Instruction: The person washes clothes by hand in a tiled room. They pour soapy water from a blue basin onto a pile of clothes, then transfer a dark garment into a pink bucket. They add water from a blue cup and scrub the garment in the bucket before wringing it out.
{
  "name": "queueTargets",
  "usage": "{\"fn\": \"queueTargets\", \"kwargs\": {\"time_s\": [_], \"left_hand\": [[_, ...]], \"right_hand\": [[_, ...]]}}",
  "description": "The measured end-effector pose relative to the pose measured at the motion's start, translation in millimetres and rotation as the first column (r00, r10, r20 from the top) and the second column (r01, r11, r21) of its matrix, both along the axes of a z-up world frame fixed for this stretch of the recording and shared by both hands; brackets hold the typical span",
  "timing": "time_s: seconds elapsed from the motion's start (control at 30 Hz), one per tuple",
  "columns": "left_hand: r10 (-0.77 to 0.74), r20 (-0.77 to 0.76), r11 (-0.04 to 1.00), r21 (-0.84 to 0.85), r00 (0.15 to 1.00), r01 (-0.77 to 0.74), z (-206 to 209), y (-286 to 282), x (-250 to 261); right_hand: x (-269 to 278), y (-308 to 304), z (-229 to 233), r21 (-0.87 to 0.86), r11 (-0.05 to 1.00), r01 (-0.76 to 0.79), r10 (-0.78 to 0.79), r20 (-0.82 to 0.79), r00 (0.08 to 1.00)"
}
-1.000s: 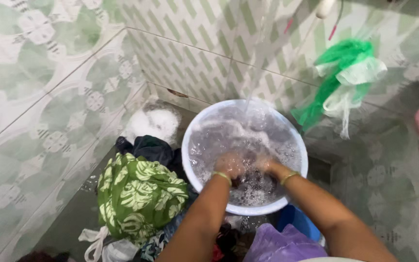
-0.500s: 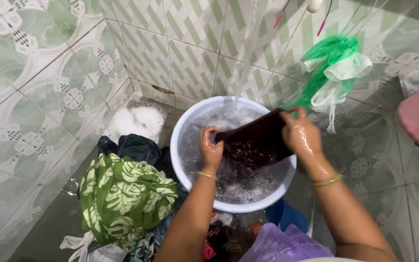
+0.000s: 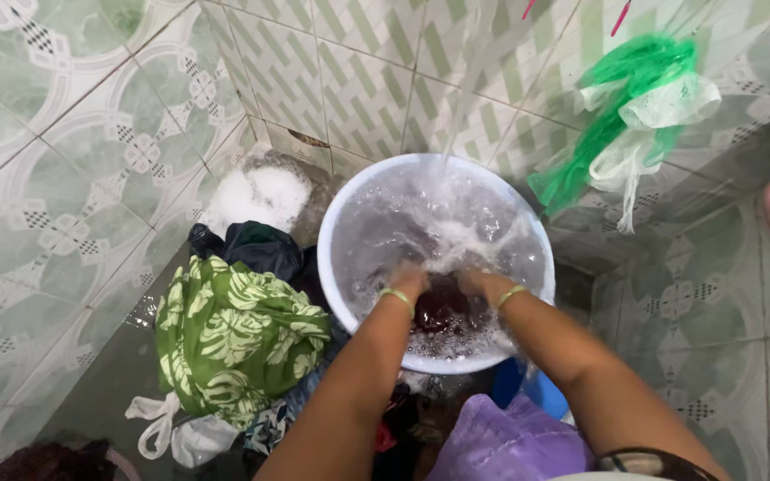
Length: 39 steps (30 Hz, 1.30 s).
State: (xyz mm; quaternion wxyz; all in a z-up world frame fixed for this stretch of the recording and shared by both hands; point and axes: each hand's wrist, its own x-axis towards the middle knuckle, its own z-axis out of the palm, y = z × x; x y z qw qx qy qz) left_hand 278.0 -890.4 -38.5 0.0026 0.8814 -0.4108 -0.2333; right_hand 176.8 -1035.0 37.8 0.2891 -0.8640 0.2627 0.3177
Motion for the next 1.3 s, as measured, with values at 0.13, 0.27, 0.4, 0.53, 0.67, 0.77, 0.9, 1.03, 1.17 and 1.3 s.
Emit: {"fn": "queueTargets", "kwargs": {"time_s": [0.13,0.27,0.4,0.53,0.67,0.77,0.9,1.03,1.17,1.3], "left_hand": [[0.249,-0.126,0.967,0.084,0.960,-0.239,-22,9,18],[0.397,-0.029,0.913,-0.085,0.917,-0.398,27,28,28],[0.432,0.439,0.882,-0.026,0.788,-0.470,101,49,13],[0.757,-0.578,0.031,-0.435,0.305,-0.900,93,40,19],[0.491,-0.682,-0.180,-0.688,0.542,-0.703,49,21,34],[0.381,-0.547,0.102,-0.777,0.746,-0.622,51,23,16],[0.335,-0.194,0.759,-0.524,0.922,-0.386,47,23,-2],[0.171,-0.201,0.983,-0.037,0.964,-0.182,24,15,-12],[0.159,-0.254,0.987,0.054,0.954,-0.150,60,25,-28],[0.197,-0.244,0.955,-0.171,0.950,-0.242,137,34,-29]], "right_hand": [[-4,14,19,0.178,0.981,0.081,-0.117,0.200,0.973],[-3,7,39,0.333,0.934,0.133,-0.270,0.412,0.870],[11,-26,29,0.370,0.890,0.267,-0.456,0.746,0.485],[14,-55,9,0.076,0.949,0.306,-0.179,0.928,0.326],[12,-36,4,-0.091,0.995,0.052,0.033,0.740,0.672],[13,-23,-8,0.108,0.994,0.011,-0.071,0.573,0.816],[18,-11,-36,0.264,0.964,0.037,-0.167,0.487,0.857],[-10,10,-20,0.314,0.948,0.047,-0.162,0.350,0.923],[-23,22,30,0.359,0.931,0.070,-0.204,0.350,0.914],[3,14,59,0.447,0.883,0.146,-0.407,0.570,0.714]]}}
